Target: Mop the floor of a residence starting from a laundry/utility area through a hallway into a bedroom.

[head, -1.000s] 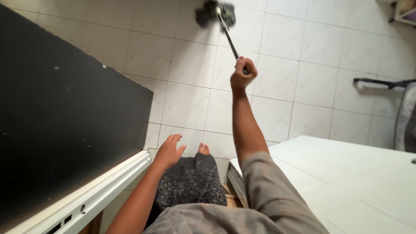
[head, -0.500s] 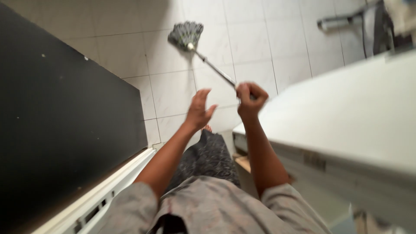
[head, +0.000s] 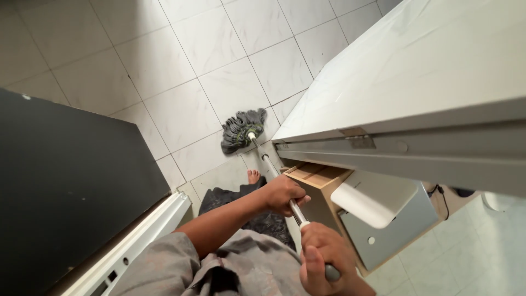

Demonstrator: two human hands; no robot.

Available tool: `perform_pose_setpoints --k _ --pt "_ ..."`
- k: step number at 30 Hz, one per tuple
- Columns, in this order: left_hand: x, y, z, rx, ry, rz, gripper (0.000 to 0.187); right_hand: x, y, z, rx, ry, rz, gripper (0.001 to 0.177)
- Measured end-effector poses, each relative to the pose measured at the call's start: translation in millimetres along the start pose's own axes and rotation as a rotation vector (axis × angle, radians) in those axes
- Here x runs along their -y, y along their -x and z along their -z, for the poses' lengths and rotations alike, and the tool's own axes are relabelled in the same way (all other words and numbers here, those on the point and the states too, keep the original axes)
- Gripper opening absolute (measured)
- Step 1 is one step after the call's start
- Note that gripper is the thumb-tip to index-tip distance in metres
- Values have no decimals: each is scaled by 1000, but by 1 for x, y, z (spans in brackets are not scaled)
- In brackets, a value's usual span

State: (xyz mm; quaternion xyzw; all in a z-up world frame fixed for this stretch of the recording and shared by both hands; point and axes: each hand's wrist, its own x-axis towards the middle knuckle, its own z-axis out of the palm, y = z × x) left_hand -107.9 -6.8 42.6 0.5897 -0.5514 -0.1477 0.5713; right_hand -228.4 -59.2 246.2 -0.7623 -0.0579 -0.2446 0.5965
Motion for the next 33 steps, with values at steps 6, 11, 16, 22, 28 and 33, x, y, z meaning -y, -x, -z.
perform_pose_setpoints --k 6,11,16,22,28,33 --pt "59 -46 -12 191 -1 -13 28 -59 -11 1 -496 -101 170 19" --pt "93 -95 -3 97 -28 -89 28 -92 -44 31 -522 -94 179 20" --pt "151 -100 -16 50 -66 -109 9 -137 -53 35 -525 -105 170 20" --pt "224 -110 8 -117 -257 46 29 -218 -88 35 -384 232 482 15" --pt "225 -144 58 -381 -382 271 34 -283 -124 33 -187 -163 313 31" --pt "178 -123 74 -647 -362 309 31 -231 -152 23 -111 -334 243 21"
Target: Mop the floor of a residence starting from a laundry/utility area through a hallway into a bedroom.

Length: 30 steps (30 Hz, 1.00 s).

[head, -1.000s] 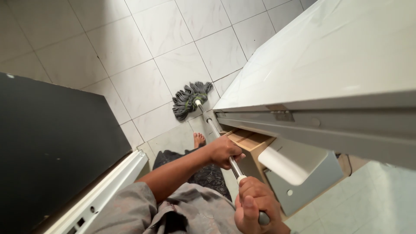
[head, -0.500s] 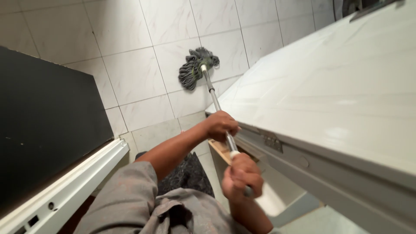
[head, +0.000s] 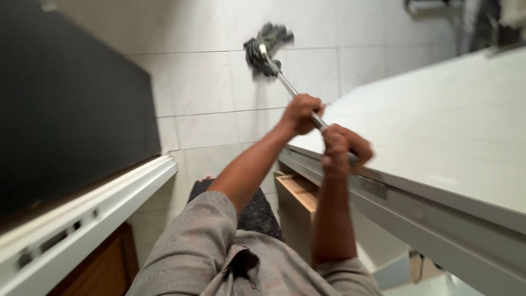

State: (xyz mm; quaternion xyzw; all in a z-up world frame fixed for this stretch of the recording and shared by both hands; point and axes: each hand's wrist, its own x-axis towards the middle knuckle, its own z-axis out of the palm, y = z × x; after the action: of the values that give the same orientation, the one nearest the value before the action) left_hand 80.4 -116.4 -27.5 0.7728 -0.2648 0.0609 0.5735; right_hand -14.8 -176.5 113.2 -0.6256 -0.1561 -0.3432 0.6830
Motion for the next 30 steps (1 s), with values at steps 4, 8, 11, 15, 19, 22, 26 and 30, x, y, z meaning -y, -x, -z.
perform_pose_setpoints --k 4,8,11,15,19,22,26,30 --pt "-35 39 57 -104 -79 106 30 39 -5 -36 103 -79 -81 27" --pt "-59 86 116 -242 -126 152 30 66 -1 -82 327 -335 -225 37" --pt "-54 118 138 -269 -157 214 33 80 5 -110 386 -403 -293 37" --pt "-31 149 162 -199 -143 251 43 74 11 -121 394 -472 -406 36" --pt "-4 166 176 -92 -122 189 46 84 15 -111 338 -356 -478 31" --pt "13 172 143 -109 -286 275 45 115 7 -98 375 -284 -555 30" --pt "-25 150 80 21 -119 145 40 155 -14 -53 274 -73 -532 14" --pt "-48 127 14 293 59 236 49 182 -29 -32 180 174 -440 15"
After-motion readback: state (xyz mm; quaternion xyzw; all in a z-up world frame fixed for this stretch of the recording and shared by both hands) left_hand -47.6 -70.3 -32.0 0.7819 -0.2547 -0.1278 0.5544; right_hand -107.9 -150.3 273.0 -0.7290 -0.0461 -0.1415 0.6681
